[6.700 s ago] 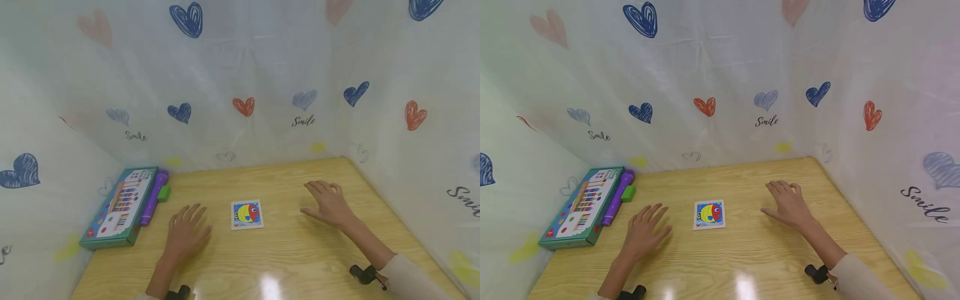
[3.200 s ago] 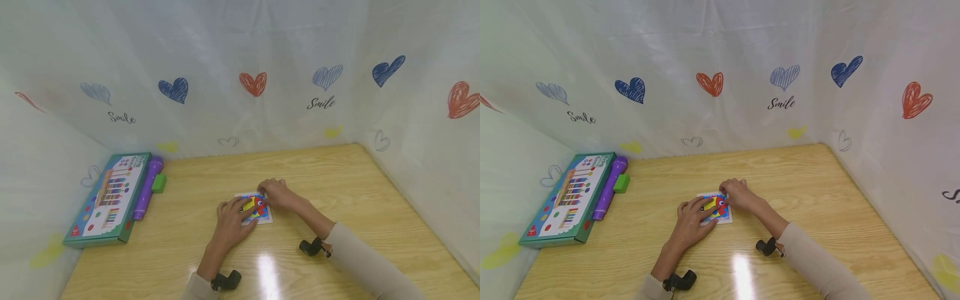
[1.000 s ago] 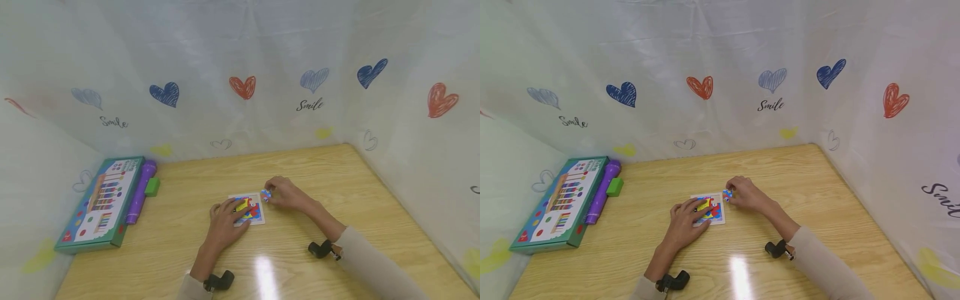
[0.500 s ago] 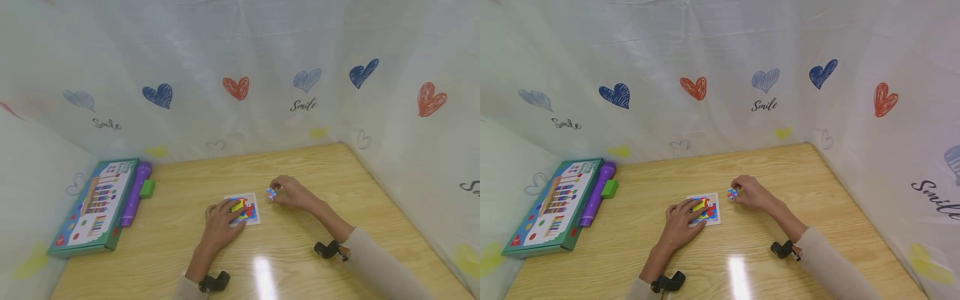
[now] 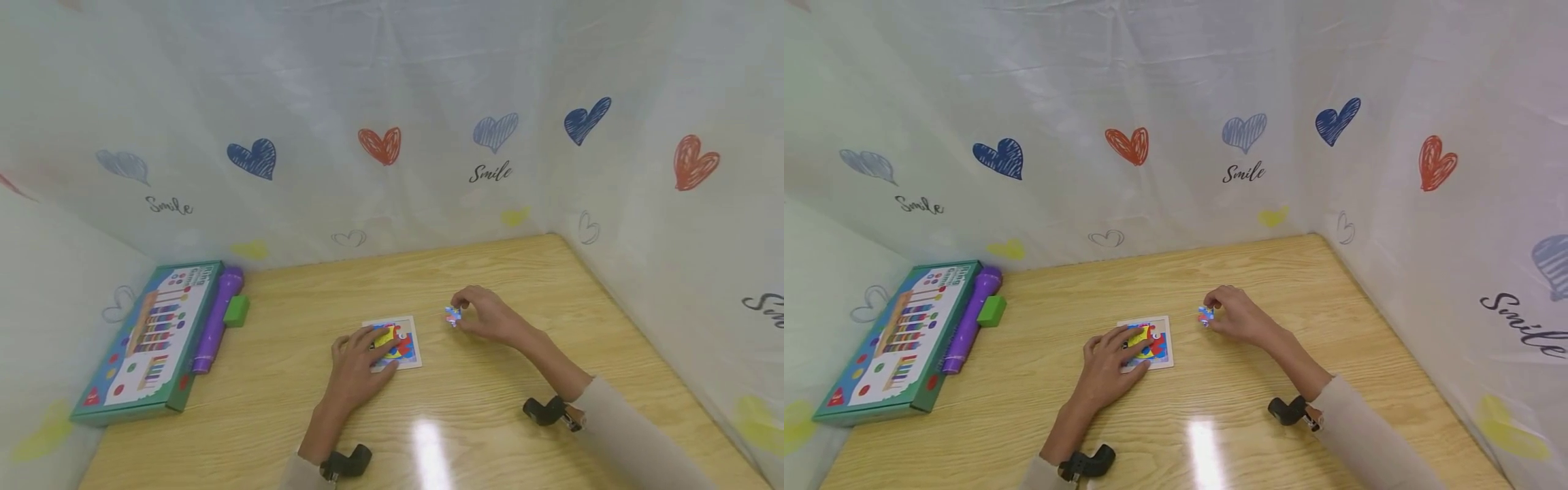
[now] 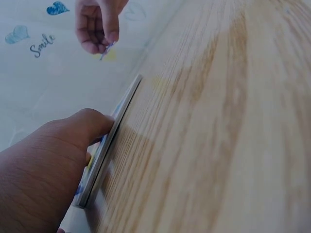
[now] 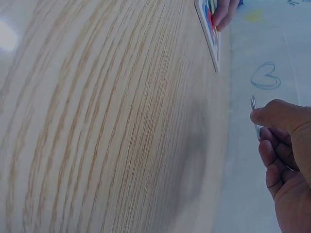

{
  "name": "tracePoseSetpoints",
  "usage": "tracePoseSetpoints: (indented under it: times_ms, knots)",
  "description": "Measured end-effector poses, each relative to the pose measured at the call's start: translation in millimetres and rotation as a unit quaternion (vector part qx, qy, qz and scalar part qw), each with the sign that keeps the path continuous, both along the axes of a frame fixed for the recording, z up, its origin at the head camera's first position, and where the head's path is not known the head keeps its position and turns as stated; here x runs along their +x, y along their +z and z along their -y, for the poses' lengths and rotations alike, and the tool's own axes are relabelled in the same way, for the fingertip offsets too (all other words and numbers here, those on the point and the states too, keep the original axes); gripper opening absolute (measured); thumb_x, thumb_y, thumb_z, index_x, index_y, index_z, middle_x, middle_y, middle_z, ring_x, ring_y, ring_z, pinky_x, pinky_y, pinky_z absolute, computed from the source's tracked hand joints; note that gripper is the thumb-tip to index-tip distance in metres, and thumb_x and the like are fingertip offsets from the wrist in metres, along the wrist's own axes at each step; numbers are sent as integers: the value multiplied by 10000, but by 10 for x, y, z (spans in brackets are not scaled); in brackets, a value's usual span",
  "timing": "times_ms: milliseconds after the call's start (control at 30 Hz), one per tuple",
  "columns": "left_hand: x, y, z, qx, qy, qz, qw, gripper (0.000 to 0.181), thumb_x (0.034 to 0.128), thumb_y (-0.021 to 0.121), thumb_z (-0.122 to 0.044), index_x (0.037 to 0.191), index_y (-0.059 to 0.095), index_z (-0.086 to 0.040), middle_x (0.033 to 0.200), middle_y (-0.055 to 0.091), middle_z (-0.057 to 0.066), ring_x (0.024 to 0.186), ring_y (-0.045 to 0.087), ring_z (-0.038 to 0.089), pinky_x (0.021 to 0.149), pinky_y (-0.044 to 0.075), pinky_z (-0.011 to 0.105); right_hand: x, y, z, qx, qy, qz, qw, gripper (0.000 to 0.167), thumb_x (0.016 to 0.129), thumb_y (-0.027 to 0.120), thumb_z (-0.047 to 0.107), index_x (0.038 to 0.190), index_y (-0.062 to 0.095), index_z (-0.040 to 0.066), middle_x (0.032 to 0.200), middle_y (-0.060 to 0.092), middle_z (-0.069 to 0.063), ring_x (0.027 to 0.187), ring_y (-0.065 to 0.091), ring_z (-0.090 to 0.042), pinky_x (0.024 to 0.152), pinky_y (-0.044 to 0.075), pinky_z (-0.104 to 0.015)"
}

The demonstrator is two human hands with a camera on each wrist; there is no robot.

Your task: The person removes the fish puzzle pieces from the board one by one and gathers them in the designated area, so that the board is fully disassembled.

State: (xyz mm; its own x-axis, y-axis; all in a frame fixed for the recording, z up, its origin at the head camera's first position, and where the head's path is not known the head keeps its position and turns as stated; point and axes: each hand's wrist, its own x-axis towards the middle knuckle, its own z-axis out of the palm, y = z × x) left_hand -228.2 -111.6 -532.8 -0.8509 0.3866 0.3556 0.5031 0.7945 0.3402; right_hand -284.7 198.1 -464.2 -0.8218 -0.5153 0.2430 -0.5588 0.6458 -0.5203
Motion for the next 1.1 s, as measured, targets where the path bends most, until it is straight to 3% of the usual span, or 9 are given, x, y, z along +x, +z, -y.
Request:
tracePoseSetpoints:
  times_ms: [433,800,1100]
  knots:
    - [-13,-6,1,-104,22,117,9999,420,934,635,-454,1331,668,-320,1454,534,-31,1377,396,255,1027,254,604,24,-25,-184,27,-65,-84,9999,281,822,781,31,1074,656,29,1028,644,-41,958,574,-239,851,505,-459]
    - [0,1,4,43,-8,45,10000,412,919,657,-428,1309,688,-300,1437,552,-24,1364,416,265,1011,256,614,58,-24,-335,123,-211,-30,9997,285,830,780,28,1086,655,19,1037,636,-49,960,568,-237,846,504,-448]
    - [-14,-21,12,184,-36,194,9996,410,925,655,-422,1316,681,-302,1444,547,-38,1374,409,248,1019,235,601,80,-22,-437,78,-251,25,9997,282,833,770,19,1087,649,7,1050,634,-69,966,581,-284,849,505,-479]
